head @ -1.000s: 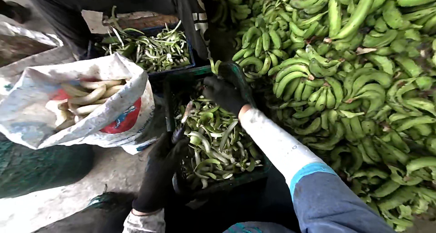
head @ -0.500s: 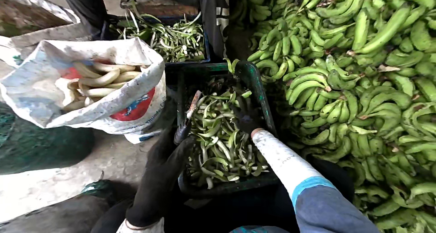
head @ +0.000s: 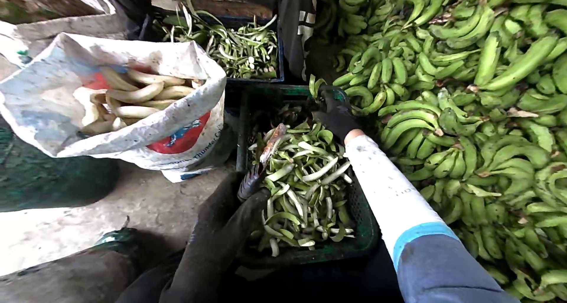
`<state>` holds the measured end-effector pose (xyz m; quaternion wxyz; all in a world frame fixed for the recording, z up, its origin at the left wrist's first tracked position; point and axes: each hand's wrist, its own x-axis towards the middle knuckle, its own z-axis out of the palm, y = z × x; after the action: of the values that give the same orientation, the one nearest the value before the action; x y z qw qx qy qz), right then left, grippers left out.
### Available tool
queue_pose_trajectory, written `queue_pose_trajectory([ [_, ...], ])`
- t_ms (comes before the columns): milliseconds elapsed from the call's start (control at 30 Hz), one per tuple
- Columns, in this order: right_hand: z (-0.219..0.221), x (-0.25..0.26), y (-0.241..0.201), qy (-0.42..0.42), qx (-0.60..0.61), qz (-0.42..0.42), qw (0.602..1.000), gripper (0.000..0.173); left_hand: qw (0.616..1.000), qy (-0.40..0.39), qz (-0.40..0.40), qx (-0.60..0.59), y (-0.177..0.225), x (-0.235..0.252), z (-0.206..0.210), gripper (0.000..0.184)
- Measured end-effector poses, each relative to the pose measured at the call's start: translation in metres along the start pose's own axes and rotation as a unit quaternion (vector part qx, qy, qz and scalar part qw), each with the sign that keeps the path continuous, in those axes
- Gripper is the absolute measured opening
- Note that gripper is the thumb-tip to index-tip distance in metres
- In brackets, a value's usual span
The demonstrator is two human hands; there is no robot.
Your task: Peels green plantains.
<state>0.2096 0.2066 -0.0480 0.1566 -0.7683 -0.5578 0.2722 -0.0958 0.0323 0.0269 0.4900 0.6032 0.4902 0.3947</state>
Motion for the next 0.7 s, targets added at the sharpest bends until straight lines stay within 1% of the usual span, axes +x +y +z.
queue_pose_trajectory([
  [67,0.023,0.019,0.002,0.024,0.029,0.034,0.999,0.09,1.0,0.008,0.002,-0.004,0.0,0.002,0.0,0.039],
  [100,0.038,0.028,0.006,0.031,0.042,0.04,0.998,0.092,1.0,0.016,0.001,-0.008,0.001,0.002,-0.001,0.039],
  [167,0.066,0.044,0.016,0.062,0.043,0.034,0.997,0.088,0.999,0.034,0.002,-0.019,0.002,0.004,-0.003,0.036],
  [233,0.078,0.056,0.025,0.101,0.019,0.015,0.995,0.073,0.998,0.049,0.008,-0.04,0.002,0.006,-0.005,0.034],
  [267,0.073,0.057,0.025,0.093,0.02,0.004,0.995,0.067,0.998,0.053,0.008,-0.045,0.002,0.006,-0.006,0.033],
  [300,0.064,0.056,0.023,0.066,0.03,-0.01,0.997,0.065,0.997,0.054,0.008,-0.05,0.002,0.006,-0.008,0.033],
  [367,0.041,0.05,0.016,-0.016,0.039,-0.058,0.997,0.063,0.997,0.052,0.01,-0.052,0.002,0.006,-0.009,0.031],
  [467,0.011,0.043,0.0,-0.126,-0.033,-0.167,0.977,0.063,0.997,0.047,0.013,-0.059,0.003,0.006,-0.008,0.029],
  [533,0.007,0.046,-0.002,-0.141,-0.13,-0.22,0.956,0.062,0.997,0.039,0.016,-0.062,0.005,0.005,-0.007,0.03],
  [600,0.018,0.056,0.014,-0.124,-0.182,-0.249,0.943,0.061,0.997,0.037,0.02,-0.061,0.004,0.004,-0.005,0.031],
  [633,0.03,0.061,0.027,-0.115,-0.182,-0.245,0.945,0.061,0.997,0.035,0.022,-0.059,0.004,0.004,-0.004,0.031],
  [700,0.049,0.065,0.033,-0.106,-0.177,-0.172,0.963,0.068,0.997,0.031,0.025,-0.06,0.002,0.005,-0.001,0.031],
])
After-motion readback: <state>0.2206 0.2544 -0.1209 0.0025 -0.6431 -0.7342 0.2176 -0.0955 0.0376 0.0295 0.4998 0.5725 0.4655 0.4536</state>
